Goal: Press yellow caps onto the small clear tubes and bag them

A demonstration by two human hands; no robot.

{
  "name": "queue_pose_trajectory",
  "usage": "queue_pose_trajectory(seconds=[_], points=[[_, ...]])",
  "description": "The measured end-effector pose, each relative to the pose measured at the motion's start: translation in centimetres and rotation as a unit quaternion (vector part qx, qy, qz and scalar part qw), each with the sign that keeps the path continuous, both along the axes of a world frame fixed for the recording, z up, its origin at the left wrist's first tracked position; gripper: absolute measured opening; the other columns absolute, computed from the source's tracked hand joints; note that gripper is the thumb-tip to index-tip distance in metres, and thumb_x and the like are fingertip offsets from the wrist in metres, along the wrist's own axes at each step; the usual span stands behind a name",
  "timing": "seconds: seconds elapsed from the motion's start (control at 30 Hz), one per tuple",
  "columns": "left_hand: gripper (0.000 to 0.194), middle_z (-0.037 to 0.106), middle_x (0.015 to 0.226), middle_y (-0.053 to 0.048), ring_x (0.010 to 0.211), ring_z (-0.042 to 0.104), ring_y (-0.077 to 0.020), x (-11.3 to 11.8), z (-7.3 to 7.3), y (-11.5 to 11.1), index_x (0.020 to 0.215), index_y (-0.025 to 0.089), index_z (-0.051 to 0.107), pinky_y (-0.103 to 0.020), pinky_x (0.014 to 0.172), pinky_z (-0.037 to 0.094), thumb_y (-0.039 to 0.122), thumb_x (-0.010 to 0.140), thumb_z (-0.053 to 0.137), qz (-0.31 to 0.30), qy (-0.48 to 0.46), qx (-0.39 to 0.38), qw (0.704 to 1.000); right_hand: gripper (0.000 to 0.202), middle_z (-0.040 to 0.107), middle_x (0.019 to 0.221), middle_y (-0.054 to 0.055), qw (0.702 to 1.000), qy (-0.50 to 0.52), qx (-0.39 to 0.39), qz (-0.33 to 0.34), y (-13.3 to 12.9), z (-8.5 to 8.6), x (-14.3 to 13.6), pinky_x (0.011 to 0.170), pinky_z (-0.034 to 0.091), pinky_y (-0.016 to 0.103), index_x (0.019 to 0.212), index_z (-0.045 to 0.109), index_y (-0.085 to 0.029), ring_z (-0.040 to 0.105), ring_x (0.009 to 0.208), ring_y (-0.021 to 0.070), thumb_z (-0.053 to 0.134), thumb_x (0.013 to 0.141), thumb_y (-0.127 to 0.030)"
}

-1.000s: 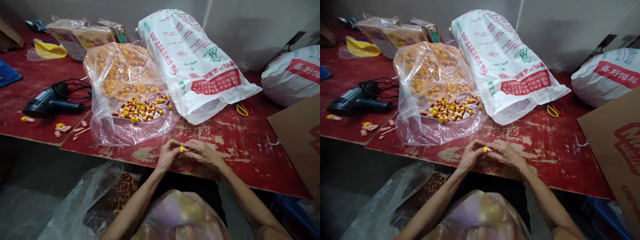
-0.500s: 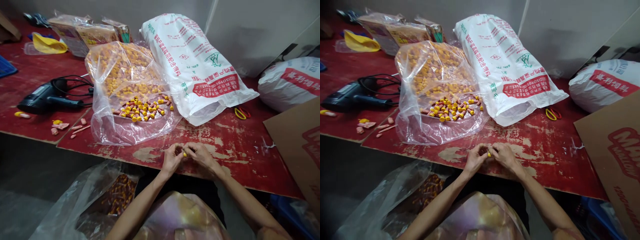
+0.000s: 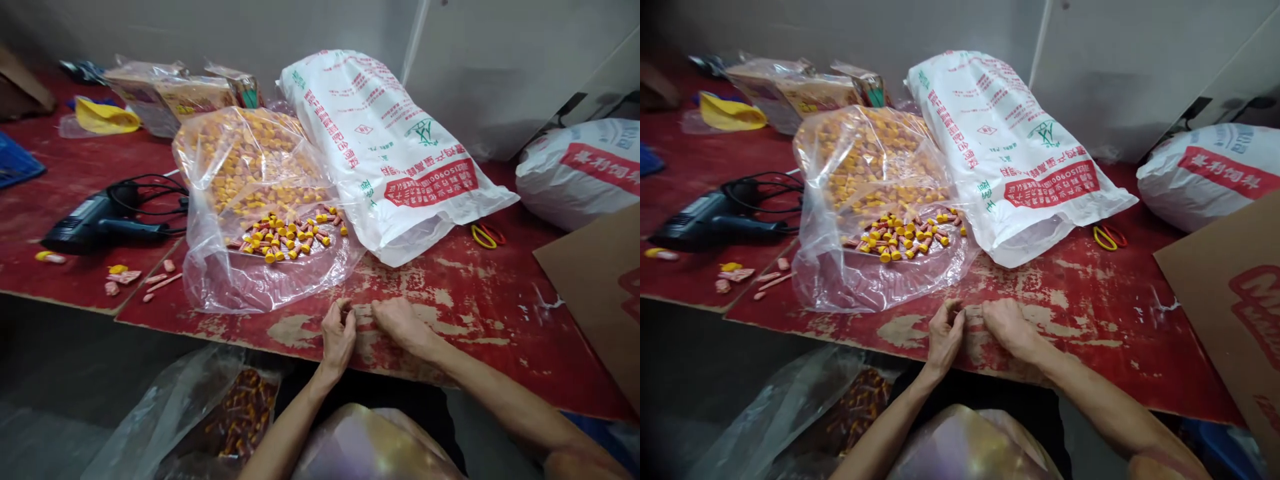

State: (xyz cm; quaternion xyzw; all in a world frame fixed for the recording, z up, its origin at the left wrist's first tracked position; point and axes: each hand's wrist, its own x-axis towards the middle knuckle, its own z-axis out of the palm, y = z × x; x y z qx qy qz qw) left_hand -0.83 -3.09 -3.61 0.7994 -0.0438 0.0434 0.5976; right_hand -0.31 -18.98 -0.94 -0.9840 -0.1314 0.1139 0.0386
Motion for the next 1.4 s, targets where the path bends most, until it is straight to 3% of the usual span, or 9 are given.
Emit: queue_pose_trajectory(seconds=[0.17,0.33,0.53,0.63,0.7,0.9,1.17,1.3,1.4], points=[[0.024,0.063,0.086,-0.004,0.077,0.059,-0.0172,1.2,-0.1,1.9,0.1,0.022,0.061,-0.028,0.074,0.045,0.014,0.081,0.049,0.053,-0.09,0.052,0.993,0.03,0.059,0.075,0.008,0.976,-0.214,0.043,0.024,-2.9,-2.3,0.5,0.062,0.037,0.03,0.08,0.058,-0.017,0.054,0.069,0.0208,0.038,0.099,-0.028],[0.02,0.062,0.092,-0.01,0.083,0.058,-0.0233,7.7,0.9,4.1,0.097,0.017,0.061,-0.032,0.074,0.041,0.019,0.086,0.046,0.103,-0.14,0.263,0.949,0.029,0.059,0.096,0.013,0.947,-0.303,0.1,0.027,-4.2,-4.7,1.7,0.078,0.039,0.035,0.104,0.059,-0.014,0.052,0.087,0.0247,0.036,0.1,-0.031],[0.023,0.062,0.097,-0.016,0.095,0.053,-0.0307,16.6,1.6,4.5,0.091,0.014,0.062,-0.036,0.073,0.037,0.022,0.089,0.04,0.048,-0.144,0.502,0.851,0.029,0.055,0.108,0.014,0.936,-0.327,0.065,-0.113,-9.1,-2.0,4.4,0.085,0.039,0.037,0.112,0.058,-0.013,0.048,0.099,0.0256,0.037,0.095,-0.021],[0.03,0.063,0.094,-0.017,0.093,0.053,-0.0303,18.0,1.4,4.6,0.089,0.013,0.063,-0.038,0.076,0.036,0.02,0.091,0.034,0.013,-0.162,0.539,0.826,0.036,0.051,0.117,0.017,0.94,-0.271,-0.036,-0.203,-12.8,-0.5,7.1,0.085,0.038,0.038,0.121,0.056,-0.011,0.045,0.104,0.0279,0.035,0.092,-0.014],[0.026,0.063,0.095,-0.017,0.094,0.053,-0.0304,18.1,1.3,4.7,0.09,0.013,0.063,-0.038,0.077,0.036,0.022,0.09,0.038,0.009,-0.17,0.539,0.825,0.039,0.048,0.125,0.017,0.952,-0.227,-0.069,-0.193,-14.5,0.0,9.2,0.084,0.038,0.038,0.125,0.054,-0.014,0.043,0.107,0.0295,0.039,0.089,-0.012],[0.021,0.064,0.087,-0.016,0.086,0.056,-0.0282,18.2,0.9,3.9,0.086,0.013,0.061,-0.035,0.074,0.036,0.026,0.087,0.045,0.043,-0.15,0.487,0.859,0.03,0.053,0.123,0.015,0.978,-0.159,-0.078,-0.11,-16.0,-0.3,13.4,0.082,0.035,0.038,0.111,0.063,-0.015,0.042,0.111,0.031,0.045,0.087,-0.012],[0.017,0.063,0.09,-0.012,0.085,0.058,-0.0234,17.1,0.5,2.5,0.091,0.014,0.058,-0.032,0.076,0.04,0.016,0.08,0.046,0.105,-0.153,0.376,0.908,0.025,0.059,0.115,0.011,0.982,-0.12,-0.078,-0.119,-16.3,0.3,12.9,0.077,0.036,0.033,0.112,0.063,-0.019,0.05,0.102,0.0275,0.051,0.09,-0.027],[0.018,0.062,0.082,-0.003,0.074,0.058,-0.0158,12.4,1.1,2.0,0.093,0.017,0.057,-0.026,0.07,0.044,0.024,0.076,0.057,0.119,-0.091,0.063,0.987,0.023,0.058,0.113,0.014,0.979,-0.133,-0.055,-0.144,-15.9,0.7,13.0,0.078,0.037,0.033,0.105,0.064,-0.016,0.051,0.102,0.0283,0.054,0.089,-0.027],[0.022,0.058,0.074,0.002,0.065,0.054,-0.0107,8.4,1.2,1.1,0.085,0.018,0.057,-0.021,0.062,0.043,0.03,0.069,0.067,0.07,0.016,-0.166,0.983,0.027,0.059,0.109,0.017,0.975,-0.155,-0.035,-0.158,-15.3,1.3,11.9,0.083,0.037,0.036,0.108,0.06,-0.009,0.053,0.098,0.0286,0.05,0.09,-0.026]])
